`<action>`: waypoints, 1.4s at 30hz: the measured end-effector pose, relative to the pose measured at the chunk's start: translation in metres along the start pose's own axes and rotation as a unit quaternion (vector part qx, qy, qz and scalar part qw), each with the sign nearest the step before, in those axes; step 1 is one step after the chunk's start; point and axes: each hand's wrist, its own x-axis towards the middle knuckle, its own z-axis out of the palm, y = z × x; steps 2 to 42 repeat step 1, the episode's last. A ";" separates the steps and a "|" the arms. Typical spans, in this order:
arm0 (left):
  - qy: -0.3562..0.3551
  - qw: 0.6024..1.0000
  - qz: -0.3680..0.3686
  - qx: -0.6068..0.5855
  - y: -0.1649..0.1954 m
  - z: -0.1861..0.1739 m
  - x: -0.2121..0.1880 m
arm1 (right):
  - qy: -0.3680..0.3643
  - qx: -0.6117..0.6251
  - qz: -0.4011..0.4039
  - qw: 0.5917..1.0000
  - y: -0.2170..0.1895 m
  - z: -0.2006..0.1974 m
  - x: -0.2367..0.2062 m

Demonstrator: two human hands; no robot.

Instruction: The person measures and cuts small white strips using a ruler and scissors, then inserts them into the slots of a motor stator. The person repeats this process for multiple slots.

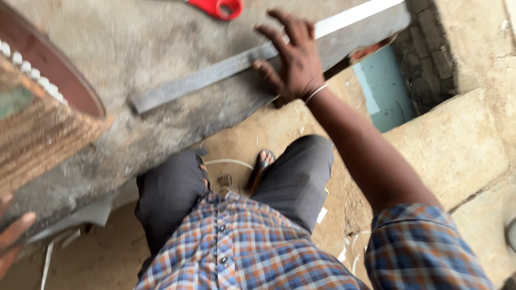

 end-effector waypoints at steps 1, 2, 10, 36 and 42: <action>0.007 1.000 0.004 0.008 -0.019 -0.026 0.023 | 0.009 -0.003 -0.005 1.000 -0.002 0.000 0.001; 0.007 1.000 0.004 0.008 -0.019 -0.026 0.023 | 0.009 -0.003 -0.005 1.000 -0.002 0.000 0.001; 0.007 1.000 0.004 0.008 -0.019 -0.026 0.023 | 0.009 -0.003 -0.005 1.000 -0.002 0.000 0.001; 0.007 1.000 0.004 0.008 -0.019 -0.026 0.023 | 0.009 -0.003 -0.005 1.000 -0.002 0.000 0.001; 0.007 1.000 0.004 0.008 -0.019 -0.026 0.023 | 0.009 -0.003 -0.005 1.000 -0.002 0.000 0.001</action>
